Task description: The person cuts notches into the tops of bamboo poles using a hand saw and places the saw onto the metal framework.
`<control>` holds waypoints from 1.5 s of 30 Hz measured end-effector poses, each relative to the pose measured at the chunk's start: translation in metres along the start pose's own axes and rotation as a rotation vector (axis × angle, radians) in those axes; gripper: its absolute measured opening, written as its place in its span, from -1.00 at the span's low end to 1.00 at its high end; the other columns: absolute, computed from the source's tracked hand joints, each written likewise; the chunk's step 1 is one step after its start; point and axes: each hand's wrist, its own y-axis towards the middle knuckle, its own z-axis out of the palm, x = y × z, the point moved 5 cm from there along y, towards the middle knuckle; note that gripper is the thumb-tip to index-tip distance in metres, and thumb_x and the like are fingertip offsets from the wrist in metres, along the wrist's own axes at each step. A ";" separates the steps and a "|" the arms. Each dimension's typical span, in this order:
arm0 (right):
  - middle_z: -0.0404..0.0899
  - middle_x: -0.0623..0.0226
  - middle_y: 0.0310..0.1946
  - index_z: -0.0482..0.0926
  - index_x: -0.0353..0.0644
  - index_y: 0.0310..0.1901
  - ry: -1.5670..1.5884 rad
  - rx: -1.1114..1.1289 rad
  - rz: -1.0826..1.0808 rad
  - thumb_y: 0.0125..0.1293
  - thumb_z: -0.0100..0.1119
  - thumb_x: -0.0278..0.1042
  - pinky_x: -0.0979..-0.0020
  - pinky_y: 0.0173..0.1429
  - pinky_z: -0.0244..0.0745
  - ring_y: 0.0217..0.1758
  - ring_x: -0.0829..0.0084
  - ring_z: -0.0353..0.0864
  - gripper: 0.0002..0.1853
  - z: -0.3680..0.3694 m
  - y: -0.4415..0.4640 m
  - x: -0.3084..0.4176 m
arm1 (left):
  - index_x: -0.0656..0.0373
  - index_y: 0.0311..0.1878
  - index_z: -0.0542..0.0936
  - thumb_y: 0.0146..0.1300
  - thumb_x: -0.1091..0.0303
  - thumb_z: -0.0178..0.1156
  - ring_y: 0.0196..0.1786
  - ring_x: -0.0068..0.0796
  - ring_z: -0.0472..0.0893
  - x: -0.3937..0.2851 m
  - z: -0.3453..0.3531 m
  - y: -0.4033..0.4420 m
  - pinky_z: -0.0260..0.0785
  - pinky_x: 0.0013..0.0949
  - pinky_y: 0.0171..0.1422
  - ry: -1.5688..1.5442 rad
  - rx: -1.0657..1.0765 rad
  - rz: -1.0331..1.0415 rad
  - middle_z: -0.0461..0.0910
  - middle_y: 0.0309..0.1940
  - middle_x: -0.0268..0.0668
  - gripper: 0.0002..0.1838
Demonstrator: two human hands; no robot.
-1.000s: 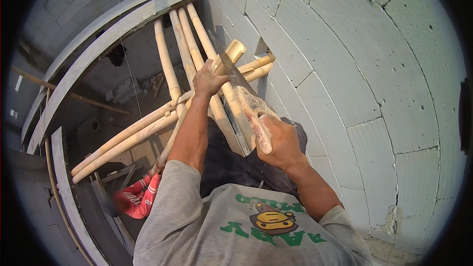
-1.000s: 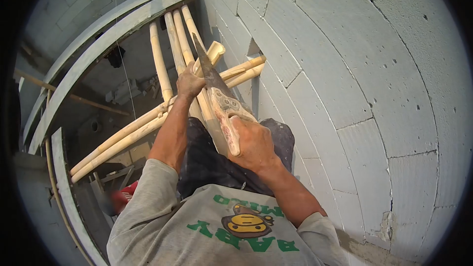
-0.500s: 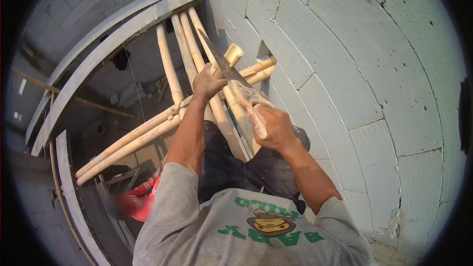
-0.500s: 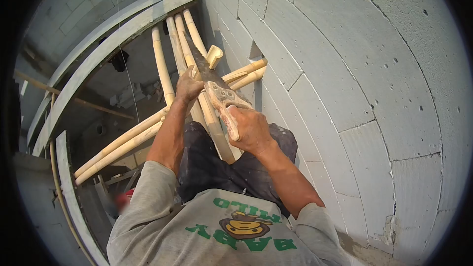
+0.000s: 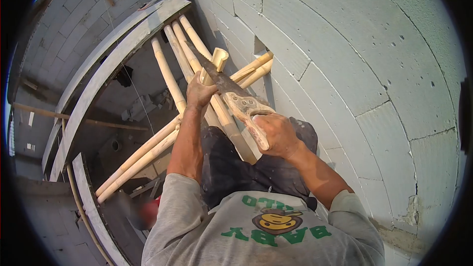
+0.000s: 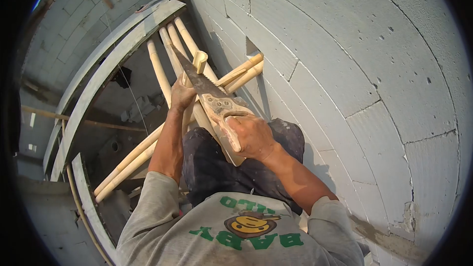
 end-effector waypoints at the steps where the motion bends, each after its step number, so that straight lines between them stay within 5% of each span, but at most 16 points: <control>1: 0.62 0.11 -0.38 0.52 -0.25 -0.27 0.008 0.019 0.025 -0.01 0.32 -0.42 0.10 -0.16 0.57 -0.26 -0.04 0.65 -0.75 0.013 0.016 -0.004 | 0.24 0.21 0.57 -0.17 -0.02 0.53 0.12 -0.04 0.69 0.017 0.005 0.013 0.48 -0.13 0.23 0.012 -0.055 0.043 0.70 0.03 0.06 -0.16; 4: 0.63 0.12 -0.34 0.51 -0.25 -0.22 0.030 0.001 0.042 -0.03 0.34 -0.41 0.06 -0.15 0.57 -0.21 -0.08 0.64 -0.70 0.015 0.017 -0.009 | 0.29 0.28 0.54 -0.19 -0.04 0.54 0.20 -0.01 0.66 0.020 0.009 0.015 0.46 -0.12 0.29 -0.007 -0.009 0.032 0.66 0.09 0.16 -0.07; 9: 0.54 0.16 -0.56 0.50 -0.18 -0.45 -0.065 0.076 0.020 0.12 0.39 -0.30 0.14 -0.18 0.57 -0.44 0.07 0.63 -0.77 -0.043 -0.076 0.001 | 0.29 0.22 0.57 -0.21 -0.02 0.51 0.11 -0.04 0.70 0.009 0.003 0.009 0.48 -0.15 0.26 -0.048 0.127 0.015 0.70 0.01 0.11 -0.12; 17: 0.59 0.13 -0.50 0.49 -0.19 -0.34 0.035 -0.048 -0.051 0.12 0.34 -0.30 0.12 -0.12 0.59 -0.38 -0.03 0.65 -0.77 0.008 0.016 -0.014 | 0.22 0.16 0.60 -0.15 0.01 0.54 0.02 -0.12 0.72 0.016 0.002 0.017 0.50 -0.18 0.19 -0.100 0.059 0.052 0.73 -0.05 -0.02 -0.22; 25: 0.55 0.20 -0.54 0.50 -0.17 -0.45 -0.077 0.070 -0.035 0.10 0.38 -0.26 0.18 -0.22 0.56 -0.44 0.10 0.64 -0.76 -0.037 -0.068 -0.013 | 0.19 0.11 0.62 -0.16 0.06 0.54 -0.07 -0.23 0.73 0.018 0.004 0.019 0.54 -0.21 0.13 -0.116 0.132 0.024 0.73 -0.12 -0.10 -0.28; 31: 0.55 0.11 -0.47 0.45 -0.20 -0.34 0.032 -0.087 -0.033 -0.05 0.43 -0.30 0.13 -0.24 0.53 -0.33 -0.03 0.62 -0.66 0.046 0.053 -0.017 | 0.20 0.22 0.58 0.01 0.03 0.51 0.09 -0.09 0.71 0.031 0.004 0.018 0.48 -0.18 0.22 -0.099 0.026 0.095 0.73 0.00 0.01 -0.27; 35: 0.50 0.17 -0.53 0.46 -0.20 -0.42 0.012 -0.073 -0.093 -0.05 0.41 -0.37 0.14 -0.26 0.53 -0.45 0.02 0.57 -0.73 0.010 0.024 0.015 | 0.21 0.23 0.56 0.03 0.07 0.51 0.04 -0.09 0.71 0.024 0.005 0.020 0.49 -0.18 0.19 -0.038 0.175 0.014 0.72 0.00 0.01 -0.28; 38: 0.46 0.23 -0.56 0.51 -0.25 -0.43 0.086 0.018 -0.176 0.06 0.36 -0.40 0.18 -0.34 0.47 -0.52 0.12 0.52 -0.81 -0.035 -0.056 0.042 | 0.25 0.10 0.62 -0.04 0.20 0.55 -0.04 -0.36 0.71 -0.007 -0.003 -0.004 0.53 -0.28 0.04 -0.291 0.110 -0.051 0.71 -0.11 -0.14 -0.38; 43: 0.44 0.16 -0.52 0.51 -0.37 -0.28 -0.023 -0.301 -0.135 0.07 0.40 -0.49 0.18 -0.35 0.44 -0.52 0.07 0.48 -0.75 -0.063 -0.059 0.043 | 0.28 0.25 0.54 -0.16 0.21 0.53 -0.05 -0.27 0.69 -0.026 -0.013 -0.011 0.52 -0.33 0.07 -0.157 0.108 -0.102 0.66 -0.01 -0.08 -0.19; 45: 0.50 0.16 -0.40 0.49 -0.43 -0.09 0.068 -0.264 -0.008 0.09 0.47 -0.46 0.22 -0.28 0.50 -0.42 0.16 0.54 -0.58 -0.055 -0.053 0.035 | 0.29 0.26 0.53 -0.18 0.21 0.53 -0.03 -0.27 0.69 -0.028 -0.017 -0.007 0.52 -0.31 0.10 -0.179 0.146 -0.080 0.66 -0.01 -0.08 -0.17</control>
